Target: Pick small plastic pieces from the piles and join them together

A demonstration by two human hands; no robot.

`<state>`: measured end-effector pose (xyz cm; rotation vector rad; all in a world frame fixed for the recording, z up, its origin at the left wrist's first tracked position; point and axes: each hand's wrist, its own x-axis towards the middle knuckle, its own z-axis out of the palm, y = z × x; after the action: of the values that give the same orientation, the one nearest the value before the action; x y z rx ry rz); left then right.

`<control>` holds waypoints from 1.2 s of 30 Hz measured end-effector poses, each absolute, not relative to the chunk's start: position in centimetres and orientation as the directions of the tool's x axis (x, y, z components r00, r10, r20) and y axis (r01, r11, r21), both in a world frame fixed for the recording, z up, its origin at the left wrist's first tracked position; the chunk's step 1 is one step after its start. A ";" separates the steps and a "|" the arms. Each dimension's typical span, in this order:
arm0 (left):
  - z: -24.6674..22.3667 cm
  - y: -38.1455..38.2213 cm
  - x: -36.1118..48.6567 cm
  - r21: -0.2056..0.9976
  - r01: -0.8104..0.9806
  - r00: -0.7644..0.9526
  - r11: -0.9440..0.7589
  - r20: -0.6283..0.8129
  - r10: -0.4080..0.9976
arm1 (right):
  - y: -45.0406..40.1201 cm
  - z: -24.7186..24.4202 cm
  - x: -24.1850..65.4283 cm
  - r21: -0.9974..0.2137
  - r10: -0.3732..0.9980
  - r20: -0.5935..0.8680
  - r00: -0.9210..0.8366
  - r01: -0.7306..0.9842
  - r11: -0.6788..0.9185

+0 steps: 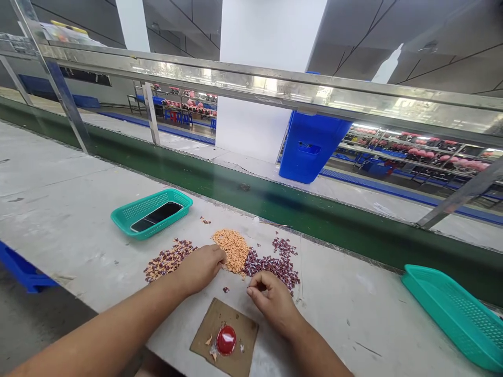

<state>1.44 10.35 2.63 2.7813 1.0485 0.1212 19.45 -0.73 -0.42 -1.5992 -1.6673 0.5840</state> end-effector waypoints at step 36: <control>2.4 10.6 3.2 0.139 0.654 0.756 -0.744 -0.098 0.647 | -0.4 -0.7 19.3 -0.986 0.996 0.084 0.043 0.150 0.076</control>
<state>3.18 10.62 2.42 2.7880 1.0404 -0.0641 19.33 -0.40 -0.69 -1.2796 -1.3171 1.0392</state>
